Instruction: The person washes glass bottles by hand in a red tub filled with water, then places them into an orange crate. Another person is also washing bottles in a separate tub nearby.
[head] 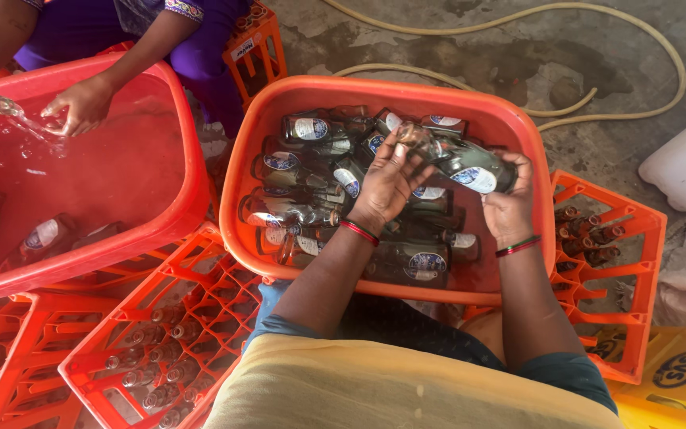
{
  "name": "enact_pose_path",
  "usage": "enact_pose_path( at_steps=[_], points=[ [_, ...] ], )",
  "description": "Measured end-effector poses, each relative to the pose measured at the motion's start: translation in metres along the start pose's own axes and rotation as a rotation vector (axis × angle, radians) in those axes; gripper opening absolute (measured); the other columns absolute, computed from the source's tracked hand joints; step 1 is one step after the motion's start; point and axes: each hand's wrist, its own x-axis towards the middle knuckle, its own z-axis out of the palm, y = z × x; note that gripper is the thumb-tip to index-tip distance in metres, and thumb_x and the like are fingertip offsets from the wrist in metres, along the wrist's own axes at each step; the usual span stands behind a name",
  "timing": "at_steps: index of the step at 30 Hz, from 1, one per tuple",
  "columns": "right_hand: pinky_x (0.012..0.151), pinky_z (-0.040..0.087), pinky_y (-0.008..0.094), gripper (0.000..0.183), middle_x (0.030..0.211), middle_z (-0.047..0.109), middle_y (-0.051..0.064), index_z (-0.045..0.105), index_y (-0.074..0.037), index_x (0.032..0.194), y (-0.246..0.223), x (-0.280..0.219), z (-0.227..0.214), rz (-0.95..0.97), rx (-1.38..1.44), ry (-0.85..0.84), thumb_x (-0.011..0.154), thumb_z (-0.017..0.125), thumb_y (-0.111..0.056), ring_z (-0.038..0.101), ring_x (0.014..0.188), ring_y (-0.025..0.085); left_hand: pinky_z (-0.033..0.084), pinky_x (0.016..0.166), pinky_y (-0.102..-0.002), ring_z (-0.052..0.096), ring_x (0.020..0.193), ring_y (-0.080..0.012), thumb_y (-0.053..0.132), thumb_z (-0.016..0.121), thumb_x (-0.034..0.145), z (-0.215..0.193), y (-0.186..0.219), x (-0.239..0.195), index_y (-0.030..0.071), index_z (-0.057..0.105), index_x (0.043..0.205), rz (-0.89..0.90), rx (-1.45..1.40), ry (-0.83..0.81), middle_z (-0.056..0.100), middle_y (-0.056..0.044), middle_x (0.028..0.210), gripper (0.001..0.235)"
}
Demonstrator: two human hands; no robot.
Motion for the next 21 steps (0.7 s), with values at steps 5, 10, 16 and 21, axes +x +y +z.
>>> enact_pose_path(
  at_steps=[5, 10, 16, 21],
  points=[
    [0.104, 0.055, 0.043, 0.082, 0.141, 0.052, 0.011, 0.049, -0.012, 0.138, -0.006, -0.001, 0.002, 0.127, -0.029, 0.099, 0.064, 0.043, 0.024, 0.057, 0.133, 0.030, 0.054, 0.107, -0.050, 0.061, 0.119, -0.0191, 0.016, 0.058, 0.109, 0.004, -0.002, -0.004, 0.014, 0.055, 0.144, 0.033, 0.038, -0.095, 0.063, -0.004, 0.134, 0.035],
    [0.088, 0.059, 0.047, 0.070, 0.137, 0.056, 0.015, 0.050, -0.016, 0.131, -0.014, -0.002, 0.008, 0.399, 0.062, 0.181, 0.066, 0.047, 0.010, 0.062, 0.121, 0.035, 0.055, 0.104, -0.047, 0.062, 0.117, -0.0212, 0.015, 0.057, 0.106, -0.005, -0.003, -0.001, 0.009, 0.055, 0.147, 0.014, 0.052, -0.041, 0.063, -0.005, 0.135, 0.041],
    [0.084, 0.058, 0.044, 0.065, 0.130, 0.062, 0.021, 0.050, -0.013, 0.137, -0.020, -0.005, 0.009, 0.573, 0.153, 0.041, 0.073, 0.055, -0.006, 0.067, 0.107, 0.041, 0.053, 0.107, -0.045, 0.061, 0.121, -0.0216, 0.007, 0.059, 0.109, -0.010, -0.001, 0.001, 0.006, 0.055, 0.151, 0.035, 0.092, -0.085, 0.058, -0.008, 0.139, 0.043],
    [0.073, 0.061, 0.037, 0.064, 0.121, 0.066, 0.032, 0.050, 0.005, 0.146, -0.024, -0.003, 0.014, 0.773, 0.408, -0.133, 0.087, 0.059, -0.019, 0.071, 0.089, 0.036, 0.049, 0.111, -0.043, 0.057, 0.134, -0.0158, 0.000, 0.062, 0.103, -0.002, 0.012, -0.004, 0.018, 0.052, 0.138, 0.125, 0.155, -0.169, 0.055, 0.003, 0.150, 0.041]
  ],
)
